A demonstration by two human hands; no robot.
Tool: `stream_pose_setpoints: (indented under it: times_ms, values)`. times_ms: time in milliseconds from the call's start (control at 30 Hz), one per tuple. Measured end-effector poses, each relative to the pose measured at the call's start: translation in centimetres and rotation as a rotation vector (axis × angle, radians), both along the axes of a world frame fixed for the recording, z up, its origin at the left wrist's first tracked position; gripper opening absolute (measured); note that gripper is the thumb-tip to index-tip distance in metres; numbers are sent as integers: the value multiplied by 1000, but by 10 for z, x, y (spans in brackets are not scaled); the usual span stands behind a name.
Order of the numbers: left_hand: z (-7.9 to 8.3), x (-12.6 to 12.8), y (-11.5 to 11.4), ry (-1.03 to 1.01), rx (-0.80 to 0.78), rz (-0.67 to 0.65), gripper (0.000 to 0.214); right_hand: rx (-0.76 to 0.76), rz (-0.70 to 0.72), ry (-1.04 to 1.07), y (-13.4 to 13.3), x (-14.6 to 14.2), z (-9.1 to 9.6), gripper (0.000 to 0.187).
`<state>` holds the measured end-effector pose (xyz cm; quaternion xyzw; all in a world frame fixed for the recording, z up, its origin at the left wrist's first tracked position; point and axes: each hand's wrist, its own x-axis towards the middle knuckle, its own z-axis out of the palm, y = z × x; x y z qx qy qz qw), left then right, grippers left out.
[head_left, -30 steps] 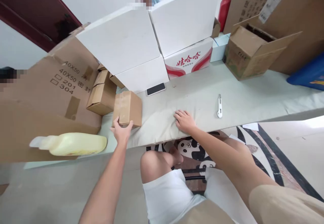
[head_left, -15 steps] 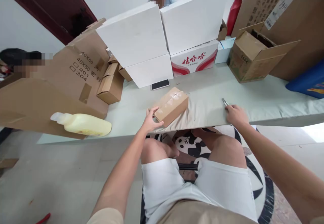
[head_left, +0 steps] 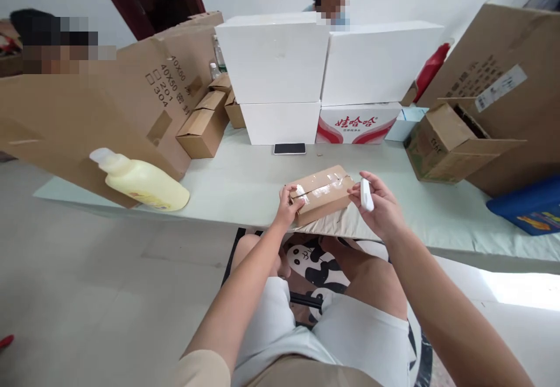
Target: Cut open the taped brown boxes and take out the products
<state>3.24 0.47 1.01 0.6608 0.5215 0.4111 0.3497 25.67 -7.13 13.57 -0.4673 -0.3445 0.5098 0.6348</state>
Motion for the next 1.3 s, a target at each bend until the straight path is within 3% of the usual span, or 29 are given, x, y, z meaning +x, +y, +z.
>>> stream_pose_setpoints:
  times_ms: [133, 267, 400, 533, 733, 1167, 1300]
  values:
    - [-1, 1, -1, -227, -47, 11, 36, 34, 97, -274, 17, -33, -7, 35]
    - [0, 1, -3, -348, -55, 5, 37, 12, 222, -506, 29, -53, -12, 49]
    - [-2, 2, -2, -401, -60, 1, 39, -71, 193, -600, 38, -58, -19, 58]
    - [-5, 3, 0, -425, -73, 2, 39, -111, 129, -664, 42, -51, -26, 61]
    - [-3, 4, 1, -456, -91, -1, 38, -162, 65, -723, 48, -33, -25, 51]
    - [4, 2, 1, -528, -148, -10, 34, -227, -132, -660, 59, 17, -17, 37]
    - [5, 3, 3, -553, -165, -11, 36, -240, -128, -626, 54, 30, -13, 35]
